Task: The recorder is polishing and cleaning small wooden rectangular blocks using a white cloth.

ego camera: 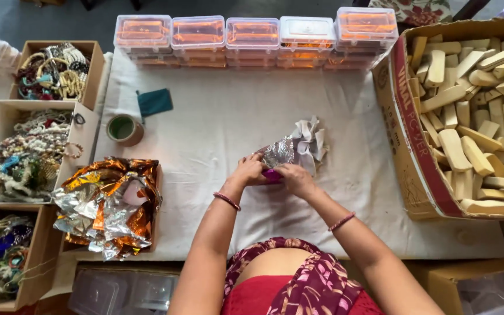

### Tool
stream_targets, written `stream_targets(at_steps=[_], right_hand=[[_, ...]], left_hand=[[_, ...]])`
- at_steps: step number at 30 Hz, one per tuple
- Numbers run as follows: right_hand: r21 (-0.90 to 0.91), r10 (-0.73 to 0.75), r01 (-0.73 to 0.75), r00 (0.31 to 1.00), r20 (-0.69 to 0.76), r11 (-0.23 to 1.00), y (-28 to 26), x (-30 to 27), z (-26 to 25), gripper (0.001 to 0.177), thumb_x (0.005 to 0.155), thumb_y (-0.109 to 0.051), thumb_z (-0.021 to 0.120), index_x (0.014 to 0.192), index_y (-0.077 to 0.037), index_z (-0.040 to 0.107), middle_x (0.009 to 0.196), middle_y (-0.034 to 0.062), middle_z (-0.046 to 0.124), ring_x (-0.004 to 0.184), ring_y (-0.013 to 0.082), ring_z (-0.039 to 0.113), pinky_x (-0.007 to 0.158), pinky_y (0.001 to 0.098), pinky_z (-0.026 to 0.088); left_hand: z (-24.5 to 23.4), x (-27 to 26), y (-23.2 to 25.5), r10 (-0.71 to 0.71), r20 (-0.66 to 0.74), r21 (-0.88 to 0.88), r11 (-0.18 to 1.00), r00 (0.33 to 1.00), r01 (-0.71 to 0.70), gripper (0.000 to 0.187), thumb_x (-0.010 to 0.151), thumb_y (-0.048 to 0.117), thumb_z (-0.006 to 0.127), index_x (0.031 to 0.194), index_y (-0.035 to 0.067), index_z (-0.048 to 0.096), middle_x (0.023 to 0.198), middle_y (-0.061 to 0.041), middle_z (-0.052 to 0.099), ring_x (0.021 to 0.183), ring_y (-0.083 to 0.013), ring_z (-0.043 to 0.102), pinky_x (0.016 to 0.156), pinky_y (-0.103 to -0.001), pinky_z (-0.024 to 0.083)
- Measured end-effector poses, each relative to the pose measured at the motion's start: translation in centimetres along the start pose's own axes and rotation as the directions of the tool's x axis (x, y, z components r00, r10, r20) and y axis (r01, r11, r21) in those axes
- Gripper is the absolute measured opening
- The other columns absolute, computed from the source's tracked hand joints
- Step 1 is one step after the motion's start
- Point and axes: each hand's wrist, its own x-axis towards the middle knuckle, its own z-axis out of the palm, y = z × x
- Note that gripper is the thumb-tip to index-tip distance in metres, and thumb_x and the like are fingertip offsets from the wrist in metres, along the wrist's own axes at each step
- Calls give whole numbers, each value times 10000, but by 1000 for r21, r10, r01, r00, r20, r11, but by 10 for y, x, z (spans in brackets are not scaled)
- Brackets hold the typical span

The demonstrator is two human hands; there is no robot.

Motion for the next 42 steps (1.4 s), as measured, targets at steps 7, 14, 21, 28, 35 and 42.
stream_targets(at_steps=[7, 14, 21, 28, 35, 42], right_hand=[[19, 141, -162, 904, 405, 987, 7, 35, -17, 421, 831, -134, 703, 1251, -125, 684, 1163, 80, 667, 1140, 283, 642, 1006, 399, 513], [-73, 59, -40, 957, 283, 997, 26, 29, 1, 424, 932, -234, 625, 1352, -172, 630, 1457, 135, 486, 1409, 353, 368, 1122, 592, 197], [-174, -177, 171, 984, -21, 970, -7, 3, 4, 446, 905, -168, 646, 1327, -27, 616, 1255, 156, 644, 1163, 316, 601, 1060, 466, 433], [-134, -2, 12, 997, 75, 991, 9, 35, -3, 428, 834, -71, 630, 1259, -101, 669, 1102, 135, 676, 1042, 329, 653, 931, 427, 517], [65, 64, -98, 912, 405, 993, 49, 79, 6, 357, 876, -113, 643, 1232, -134, 673, 1144, 122, 663, 1092, 342, 644, 920, 452, 519], [9, 48, -66, 801, 597, 998, 78, 102, 29, 342, 853, -103, 640, 1188, -122, 706, 1190, 184, 620, 1174, 367, 554, 1008, 439, 473]], left_hand=[[-18, -12, 2, -19, 62, -57, 998, 998, 22, 1150, 698, 645, 770, 1628, 283, 198, 1557, -70, 438, 1483, -304, 347, 1159, -781, 77], [-30, -24, 17, -15, 28, 100, 995, 999, 12, 1055, 633, 712, 847, 1439, 170, 435, 1513, -70, 512, 1534, -351, 268, 1166, -770, 23], [-9, -10, 9, 2, -62, 117, 993, 998, 5, 709, 749, 488, 835, 1313, 201, 516, 1403, -45, 610, 1513, -353, 278, 1153, -781, 9], [-32, 11, 9, -73, 45, 189, 980, 996, 64, 571, 767, 505, 794, 1251, 250, 628, 1369, -1, 670, 1534, -287, 378, 1189, -795, 39], [-31, 26, -3, -75, 10, 13, 997, 997, 75, 1018, 616, 623, 878, 1470, 238, 481, 1373, -66, 632, 1459, -311, 399, 1139, -790, 0], [-51, 8, 9, -52, 11, 75, 996, 999, 51, 932, 601, 526, 915, 1394, 216, 534, 1352, -48, 671, 1505, -293, 377, 1200, -764, 20]])
